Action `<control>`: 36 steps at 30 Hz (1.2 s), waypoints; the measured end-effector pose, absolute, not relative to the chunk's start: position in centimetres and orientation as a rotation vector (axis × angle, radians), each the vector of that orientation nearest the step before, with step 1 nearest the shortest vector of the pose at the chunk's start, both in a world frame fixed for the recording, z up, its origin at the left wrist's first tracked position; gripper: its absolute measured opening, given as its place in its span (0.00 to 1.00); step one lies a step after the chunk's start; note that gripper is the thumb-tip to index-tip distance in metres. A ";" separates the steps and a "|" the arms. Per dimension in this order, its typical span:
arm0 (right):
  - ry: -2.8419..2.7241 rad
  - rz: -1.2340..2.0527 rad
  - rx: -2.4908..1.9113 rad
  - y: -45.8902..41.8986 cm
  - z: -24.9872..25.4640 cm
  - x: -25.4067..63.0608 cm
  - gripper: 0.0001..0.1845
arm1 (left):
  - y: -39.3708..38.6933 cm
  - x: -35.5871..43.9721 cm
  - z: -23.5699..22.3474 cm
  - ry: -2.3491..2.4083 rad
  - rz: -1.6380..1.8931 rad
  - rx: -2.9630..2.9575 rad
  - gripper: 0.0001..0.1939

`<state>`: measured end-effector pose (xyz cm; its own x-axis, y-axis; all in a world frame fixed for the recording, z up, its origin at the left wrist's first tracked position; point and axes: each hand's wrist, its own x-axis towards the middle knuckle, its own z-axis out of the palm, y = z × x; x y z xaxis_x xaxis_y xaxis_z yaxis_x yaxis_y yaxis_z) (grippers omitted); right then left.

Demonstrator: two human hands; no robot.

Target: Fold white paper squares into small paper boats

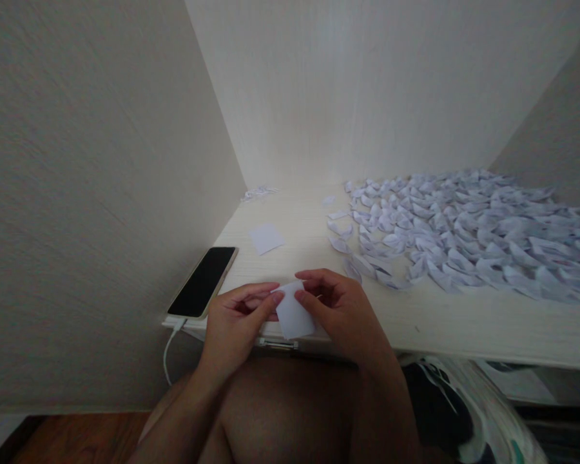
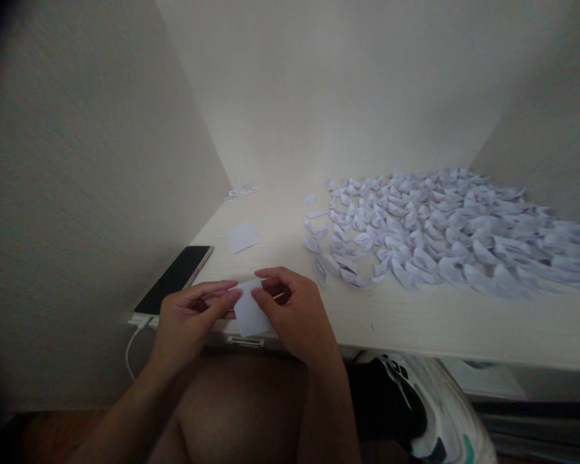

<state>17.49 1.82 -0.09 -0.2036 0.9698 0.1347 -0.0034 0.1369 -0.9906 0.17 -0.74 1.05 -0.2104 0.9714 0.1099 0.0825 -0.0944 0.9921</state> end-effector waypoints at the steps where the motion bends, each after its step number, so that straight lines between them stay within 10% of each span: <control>1: -1.433 1.242 -1.015 1.8 -0.1 17.5 0.14 | -0.8 0.2 1.1 1.378 1.412 1.231 0.11; 36: -1.511 1.227 -1.094 1.8 1.0 17.4 0.12 | -0.8 0.4 1.5 1.367 1.336 1.249 0.15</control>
